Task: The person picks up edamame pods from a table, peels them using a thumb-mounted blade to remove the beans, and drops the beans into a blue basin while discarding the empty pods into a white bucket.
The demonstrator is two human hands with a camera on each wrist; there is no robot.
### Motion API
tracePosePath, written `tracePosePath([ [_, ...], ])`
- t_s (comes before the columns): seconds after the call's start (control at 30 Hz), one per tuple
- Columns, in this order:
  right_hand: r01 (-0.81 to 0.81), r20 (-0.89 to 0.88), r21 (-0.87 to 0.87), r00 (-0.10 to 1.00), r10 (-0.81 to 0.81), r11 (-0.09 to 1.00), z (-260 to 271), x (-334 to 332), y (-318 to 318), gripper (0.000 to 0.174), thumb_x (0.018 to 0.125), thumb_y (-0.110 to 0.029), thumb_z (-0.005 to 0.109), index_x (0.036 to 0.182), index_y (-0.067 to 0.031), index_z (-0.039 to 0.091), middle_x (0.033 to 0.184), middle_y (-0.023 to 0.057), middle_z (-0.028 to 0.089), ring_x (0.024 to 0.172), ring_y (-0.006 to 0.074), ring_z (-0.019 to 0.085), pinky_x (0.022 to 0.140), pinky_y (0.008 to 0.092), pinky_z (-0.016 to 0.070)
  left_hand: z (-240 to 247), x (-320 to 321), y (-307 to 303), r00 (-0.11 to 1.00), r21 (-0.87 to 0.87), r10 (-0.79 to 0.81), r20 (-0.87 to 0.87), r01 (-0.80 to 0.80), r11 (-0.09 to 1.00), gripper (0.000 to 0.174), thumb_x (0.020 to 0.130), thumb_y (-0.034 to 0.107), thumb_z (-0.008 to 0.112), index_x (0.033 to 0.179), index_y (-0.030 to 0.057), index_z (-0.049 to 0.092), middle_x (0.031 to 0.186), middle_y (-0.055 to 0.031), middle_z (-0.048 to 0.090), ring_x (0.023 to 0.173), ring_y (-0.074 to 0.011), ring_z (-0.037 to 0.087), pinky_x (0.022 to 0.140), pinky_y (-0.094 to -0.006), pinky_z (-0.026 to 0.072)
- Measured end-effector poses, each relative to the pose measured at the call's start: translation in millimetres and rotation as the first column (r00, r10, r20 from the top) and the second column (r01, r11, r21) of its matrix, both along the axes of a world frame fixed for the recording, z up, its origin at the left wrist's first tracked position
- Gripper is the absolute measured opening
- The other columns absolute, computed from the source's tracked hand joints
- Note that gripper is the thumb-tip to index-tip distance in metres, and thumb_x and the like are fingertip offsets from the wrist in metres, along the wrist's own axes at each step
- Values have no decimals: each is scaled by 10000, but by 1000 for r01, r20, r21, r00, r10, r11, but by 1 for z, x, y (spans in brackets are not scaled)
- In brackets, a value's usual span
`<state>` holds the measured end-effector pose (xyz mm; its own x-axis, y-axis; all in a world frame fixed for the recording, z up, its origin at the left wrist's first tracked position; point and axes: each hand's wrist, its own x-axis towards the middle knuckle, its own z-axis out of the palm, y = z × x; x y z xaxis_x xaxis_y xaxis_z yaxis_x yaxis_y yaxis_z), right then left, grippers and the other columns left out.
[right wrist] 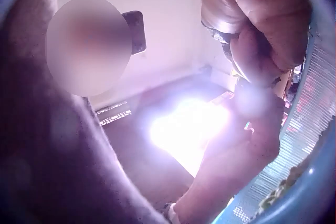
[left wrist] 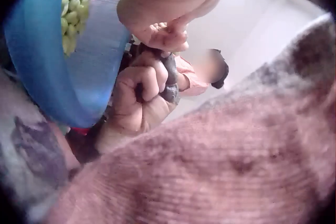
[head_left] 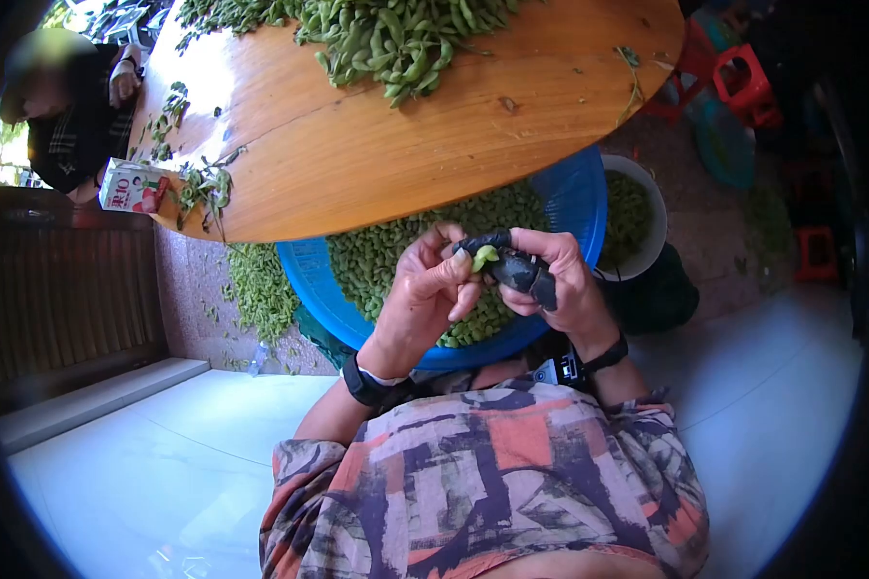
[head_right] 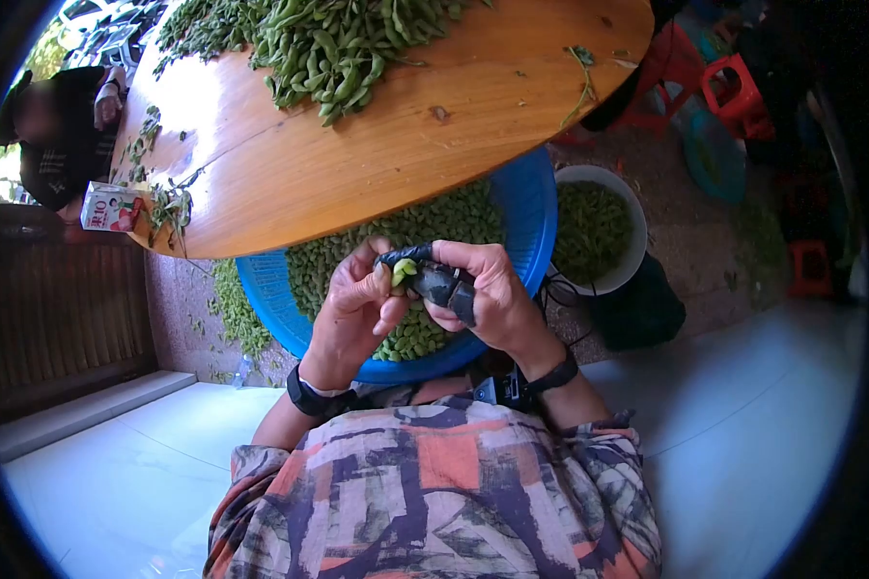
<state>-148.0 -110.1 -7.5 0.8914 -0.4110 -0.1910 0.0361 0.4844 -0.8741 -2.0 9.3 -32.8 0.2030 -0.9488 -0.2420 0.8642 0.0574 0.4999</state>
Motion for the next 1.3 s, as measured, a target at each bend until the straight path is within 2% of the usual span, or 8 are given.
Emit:
tracePosePath([
  [0.17,-27,-90,-31,996,24,999,11,-3,-2,153,887,-43,505,938,-16,647,621,-37,517,550,28,473,476,198,346,4,-4,1,984,49,-47,174,39,998,314,879,87,688,1132,31,509,857,-82,622,552,-124,546,451,-219,402],
  [0.4,-81,-192,-688,979,-74,721,27,-3,4,152,788,28,606,938,29,628,793,181,607,699,269,629,623,340,463,15,-2,5,776,205,-161,610,42,978,288,889,52,678,1147,4,560,832,-25,638,661,-76,600,559,-230,496],
  [0.47,-11,-103,-793,988,-117,609,23,-3,5,174,745,58,591,914,29,619,784,175,591,710,322,608,624,342,459,16,2,4,427,137,-145,893,50,989,274,913,53,643,1174,-4,578,780,-39,643,656,-80,612,576,-246,507],
  [0.57,4,-115,-803,980,-161,596,25,-1,9,204,705,84,576,900,32,609,781,178,574,717,348,590,624,352,455,18,6,6,236,98,-103,966,33,995,265,944,70,594,1198,-6,587,750,-51,643,650,-83,617,590,-260,514],
  [0.77,40,-64,-874,978,-197,485,10,5,18,253,686,100,587,933,42,593,799,175,545,727,366,590,618,387,469,14,20,11,742,240,-326,586,225,944,311,982,61,484,1278,-22,537,763,-41,643,646,-103,596,651,-256,512],
  [0.93,40,-28,-951,976,-216,306,7,11,35,390,632,108,614,1011,41,553,924,190,505,798,392,589,657,420,508,11,8,2,693,264,-291,660,149,953,359,957,24,454,1308,-16,516,990,-53,646,780,-110,607,718,-256,511],
  [1.13,57,-58,-933,950,-306,354,10,12,25,404,631,77,666,1022,31,576,876,172,527,779,379,583,641,420,487,2,8,2,983,-12,-174,59,175,985,352,932,48,440,1265,-20,536,1050,-41,625,836,-121,607,749,-279,504],
  [1.3,84,-36,-911,959,-281,404,12,10,23,344,646,64,683,975,25,593,857,168,545,767,380,585,635,412,479,4,0,0,907,131,-176,383,135,982,269,985,135,497,1211,-2,550,961,-17,620,748,-75,569,646,-227,461],
])
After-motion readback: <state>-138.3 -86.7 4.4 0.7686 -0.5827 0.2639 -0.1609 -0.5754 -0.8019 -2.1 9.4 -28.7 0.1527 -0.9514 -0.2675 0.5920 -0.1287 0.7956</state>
